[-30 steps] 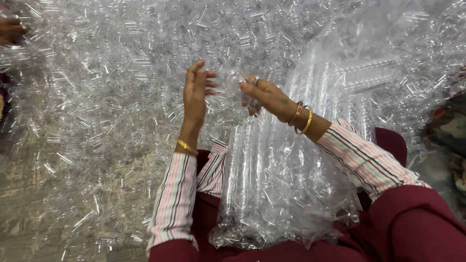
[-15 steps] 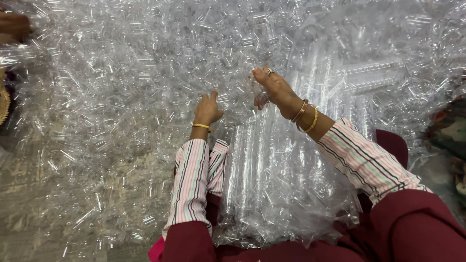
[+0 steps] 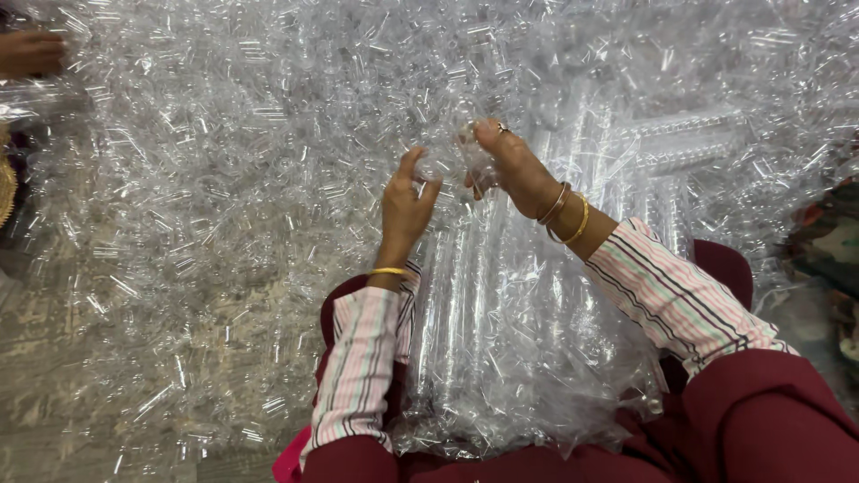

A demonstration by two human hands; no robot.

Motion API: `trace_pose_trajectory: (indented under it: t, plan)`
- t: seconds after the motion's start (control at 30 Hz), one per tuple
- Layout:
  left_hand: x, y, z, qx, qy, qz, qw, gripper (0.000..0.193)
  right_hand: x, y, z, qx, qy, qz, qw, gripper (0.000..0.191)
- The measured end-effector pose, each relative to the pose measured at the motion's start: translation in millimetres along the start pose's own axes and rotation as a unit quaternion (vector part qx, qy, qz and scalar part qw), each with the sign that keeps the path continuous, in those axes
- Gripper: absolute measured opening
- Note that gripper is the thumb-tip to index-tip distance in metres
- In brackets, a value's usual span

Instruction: The person sits on the floor and gathers loose clear plastic tubes into a bundle on their lap, wrapping and aligning them with sheets of clear plastic film, repeatedly adding tubes and folding the film around the bundle.

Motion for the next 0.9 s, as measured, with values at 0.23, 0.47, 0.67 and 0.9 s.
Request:
trace_pose_trajectory:
  t: [0.23,0.47,0.67,0.9]
  plan:
    - [-1,-4,-9,-0.055,-0.053,0.159,0.984,0.055,9,4,-7,0.027,0.011,-0.103,0.994,0.047]
    - [19,-15,-20,0.028,-0.038,0.145,0.988,0.063,15,3,-6,0.023,0.072,-0.112,0.991,0.050]
    - [-9,-3,-4,-0.079,-0.050,-0.258,0.962,0.084,3,9,-3,-0.014,0.048,0.025,0.998,0.059]
    - [-7,-42,-10,0.075,-0.053,-0.465,0.881,0.081,9,7,-5,0.028,0.119,0.263,0.957,0.059]
Point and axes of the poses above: each hand's wrist, its own z-axis towards the middle knuckle, its own x-axis out of the palm, y = z × x, the point moved 7 cm from there along z, towards the middle knuckle, and after that the axes turned 8 degrees about -x, right-handed, at the moved point
